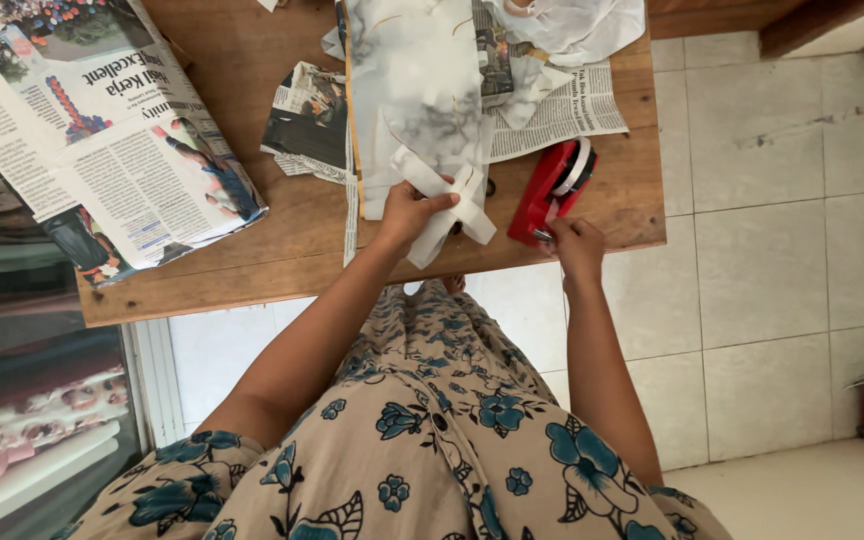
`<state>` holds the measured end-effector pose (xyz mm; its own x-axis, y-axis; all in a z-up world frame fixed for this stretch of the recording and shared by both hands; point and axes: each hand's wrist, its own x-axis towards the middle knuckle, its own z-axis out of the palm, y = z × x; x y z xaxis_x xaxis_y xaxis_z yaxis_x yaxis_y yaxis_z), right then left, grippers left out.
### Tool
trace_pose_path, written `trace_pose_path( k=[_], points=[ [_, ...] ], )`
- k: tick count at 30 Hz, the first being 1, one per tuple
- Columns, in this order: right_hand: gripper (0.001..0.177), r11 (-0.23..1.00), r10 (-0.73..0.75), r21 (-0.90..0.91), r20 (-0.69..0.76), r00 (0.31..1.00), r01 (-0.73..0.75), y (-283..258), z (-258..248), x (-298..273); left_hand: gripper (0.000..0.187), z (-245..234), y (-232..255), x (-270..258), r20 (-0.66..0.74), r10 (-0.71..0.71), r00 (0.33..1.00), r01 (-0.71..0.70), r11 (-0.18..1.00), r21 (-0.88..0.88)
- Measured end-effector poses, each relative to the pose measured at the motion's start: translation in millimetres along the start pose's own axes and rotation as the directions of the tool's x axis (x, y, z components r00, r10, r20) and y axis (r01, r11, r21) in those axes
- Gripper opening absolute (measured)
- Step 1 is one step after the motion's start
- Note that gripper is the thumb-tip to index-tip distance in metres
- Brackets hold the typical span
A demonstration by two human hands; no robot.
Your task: The person cuts a sheet of patterned paper using scissors, then folds and tapes the cut pieces together. They continue cutting additional pieces from the same sheet. The workspace includes newspapers and a tape dispenser on a wooden table.
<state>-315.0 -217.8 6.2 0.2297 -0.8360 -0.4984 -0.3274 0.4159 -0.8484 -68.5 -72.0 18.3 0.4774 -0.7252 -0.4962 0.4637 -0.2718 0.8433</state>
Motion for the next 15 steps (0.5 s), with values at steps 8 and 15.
trace_pose_path(
  k=[8,15],
  points=[
    [0.004,0.924,-0.021,0.383,0.033,0.999,0.007,1.4,-2.4,-25.2,0.037,-3.7,-1.9,-2.0,0.010,-0.022,1.000,0.022,0.999,0.035],
    [0.012,0.940,-0.081,0.311,-0.195,0.977,0.140,39.4,21.1,-44.8,0.038,4.7,2.6,-3.3,0.040,0.003,0.999,-0.004,1.000,0.029]
  ],
)
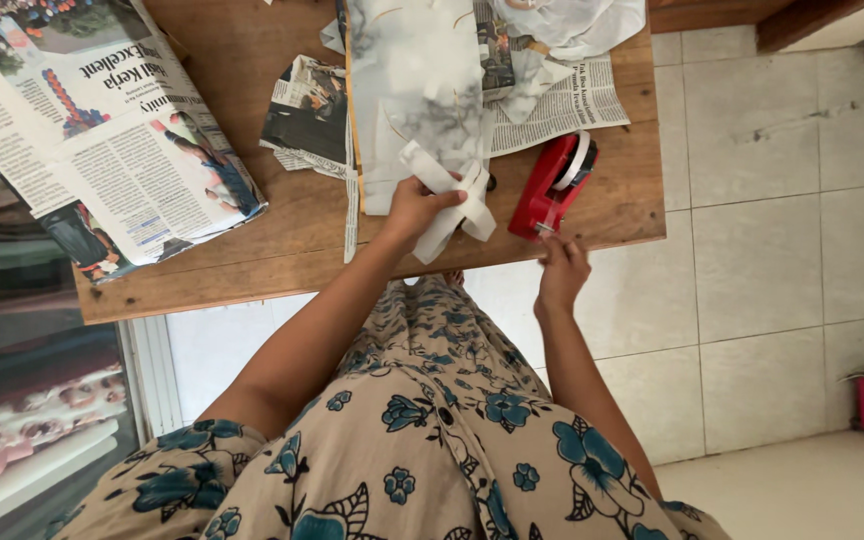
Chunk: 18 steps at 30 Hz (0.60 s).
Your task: The person cuts a sheet of patterned paper using scissors, then folds and tapes the cut pieces together. They continue cutting additional pieces from the same sheet. The workspace includes newspapers and a tape dispenser on a wooden table.
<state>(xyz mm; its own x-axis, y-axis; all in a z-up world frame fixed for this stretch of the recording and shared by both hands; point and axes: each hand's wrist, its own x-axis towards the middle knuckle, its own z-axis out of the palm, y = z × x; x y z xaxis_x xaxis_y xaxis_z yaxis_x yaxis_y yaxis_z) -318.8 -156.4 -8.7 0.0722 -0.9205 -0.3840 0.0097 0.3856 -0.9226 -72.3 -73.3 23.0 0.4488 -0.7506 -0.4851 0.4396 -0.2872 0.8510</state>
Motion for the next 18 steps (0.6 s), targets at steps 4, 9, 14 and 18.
trace_pose_path(
  k=[4,9,14,18],
  points=[
    [0.010,0.950,0.308,0.052,-0.018,0.951,-0.307,8.9,-4.2,4.2,0.038,4.3,5.0,0.3,0.026,-0.001,1.000,0.001,1.000,0.009],
    [0.008,0.908,0.418,-0.001,0.009,0.908,-0.418,15.1,-13.0,25.1,0.034,6.0,7.8,-0.3,0.015,-0.014,1.000,0.014,1.000,0.019],
    [0.017,0.827,0.548,-0.167,0.031,0.836,-0.536,28.7,-8.6,18.6,0.032,4.6,5.0,2.4,-0.034,-0.094,0.995,0.094,0.995,-0.018],
    [0.018,0.898,0.420,-0.053,0.397,0.816,-0.436,-2.1,11.6,0.7,0.036,2.4,2.6,1.1,-0.082,-0.044,0.996,0.045,0.999,0.008]
  ],
)
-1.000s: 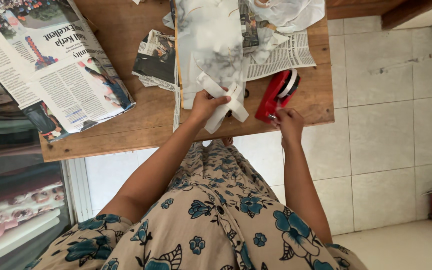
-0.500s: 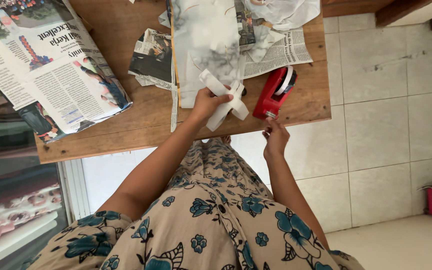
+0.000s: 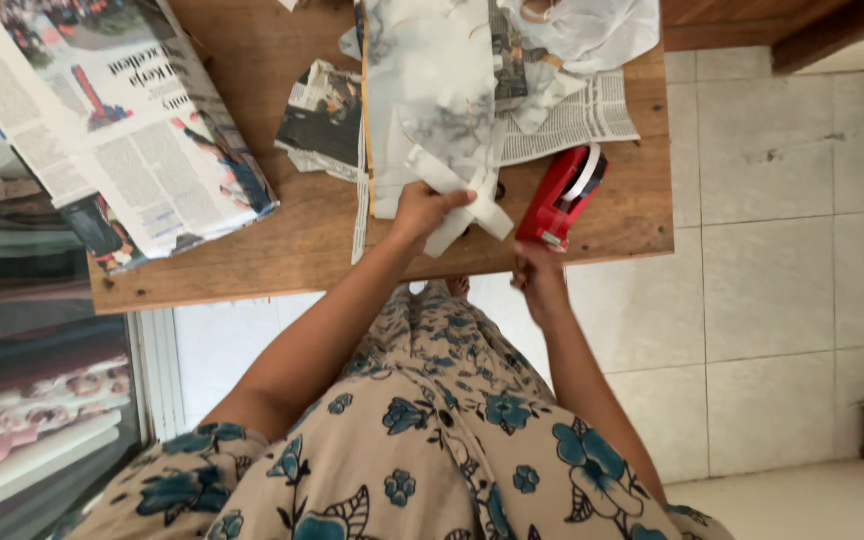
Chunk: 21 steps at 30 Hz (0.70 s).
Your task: The person cuts a sheet of patterned paper using scissors, then folds and tapes the cut pieces together. They continue cutting additional pieces from the same sheet. The workspace includes newspapers and a tape dispenser on a wooden table.
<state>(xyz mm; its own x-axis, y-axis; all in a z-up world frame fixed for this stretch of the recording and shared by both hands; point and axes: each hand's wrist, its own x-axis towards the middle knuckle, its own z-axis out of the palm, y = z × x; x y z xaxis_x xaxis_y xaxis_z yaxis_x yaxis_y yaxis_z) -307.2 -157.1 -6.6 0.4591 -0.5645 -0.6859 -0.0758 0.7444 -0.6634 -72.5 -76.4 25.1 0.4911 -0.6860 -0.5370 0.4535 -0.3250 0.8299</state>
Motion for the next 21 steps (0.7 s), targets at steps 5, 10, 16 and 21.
trace_pose_path(
  k=[5,10,16,21],
  points=[
    [0.024,0.995,-0.020,0.100,0.279,0.960,-0.008,-68.9,43.9,-26.6,0.037,6.4,6.6,-5.3,0.019,-0.085,0.996,0.087,0.985,-0.149],
    [0.025,0.998,-0.065,0.034,0.303,0.951,0.057,-95.8,83.2,-30.7,0.034,13.8,17.6,-14.7,0.081,-0.063,0.995,0.079,0.973,-0.215],
    [0.022,0.997,-0.071,0.021,0.297,0.952,0.068,-96.6,83.8,-25.3,0.036,18.9,26.5,-19.3,0.112,-0.095,0.989,0.125,0.948,-0.294],
    [0.020,0.995,-0.100,0.008,0.309,0.946,0.102,-94.7,79.0,-25.8,0.038,17.6,28.2,-25.5,0.057,-0.155,0.986,0.165,0.948,-0.271]
  ],
)
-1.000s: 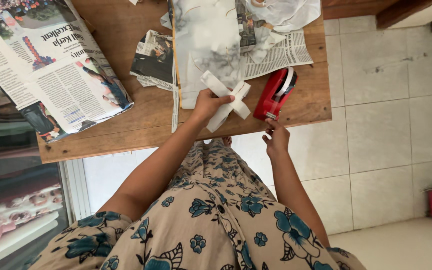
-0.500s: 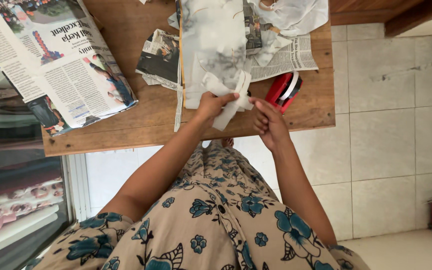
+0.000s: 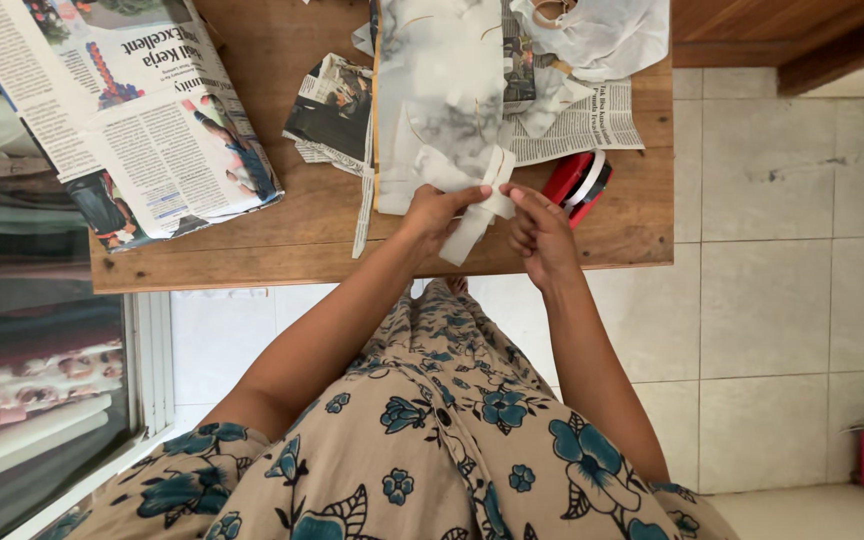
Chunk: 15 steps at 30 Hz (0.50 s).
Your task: The person cuts a sheet of patterned paper using scissors, then folds and tapes the cut pieces together. They continue cutting additional pieces from the same sheet. The workspace includes newspapers and a tape dispenser on a wooden table.
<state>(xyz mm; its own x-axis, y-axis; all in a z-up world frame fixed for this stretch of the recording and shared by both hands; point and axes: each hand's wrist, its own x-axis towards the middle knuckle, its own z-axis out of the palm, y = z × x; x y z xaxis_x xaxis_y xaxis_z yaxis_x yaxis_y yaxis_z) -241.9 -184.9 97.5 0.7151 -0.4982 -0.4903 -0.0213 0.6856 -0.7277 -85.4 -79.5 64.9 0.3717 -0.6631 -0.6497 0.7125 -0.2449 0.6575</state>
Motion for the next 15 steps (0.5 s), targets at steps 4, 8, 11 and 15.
trace_pose_path(
  k=[4,8,11,15],
  points=[
    [0.018,0.998,0.006,-0.061,0.000,1.000,-0.006,-0.1,0.1,-3.4,0.039,-0.5,-0.9,2.0,0.031,-0.017,0.999,0.019,0.999,-0.040],
    [0.017,0.991,-0.005,-0.132,-0.017,1.000,0.003,-0.2,5.2,-3.4,0.038,-3.5,-6.0,5.9,0.067,-0.025,0.997,0.037,0.982,-0.183],
    [0.016,0.985,-0.014,-0.173,-0.032,0.999,0.009,-1.7,9.1,-2.4,0.037,-4.8,-9.9,11.1,0.079,-0.019,0.997,0.036,0.975,-0.220],
    [0.016,0.974,-0.034,-0.226,-0.039,0.999,0.024,-2.1,12.1,-2.6,0.037,-8.6,-14.4,17.4,0.090,-0.030,0.996,0.049,0.974,-0.220]
  ],
)
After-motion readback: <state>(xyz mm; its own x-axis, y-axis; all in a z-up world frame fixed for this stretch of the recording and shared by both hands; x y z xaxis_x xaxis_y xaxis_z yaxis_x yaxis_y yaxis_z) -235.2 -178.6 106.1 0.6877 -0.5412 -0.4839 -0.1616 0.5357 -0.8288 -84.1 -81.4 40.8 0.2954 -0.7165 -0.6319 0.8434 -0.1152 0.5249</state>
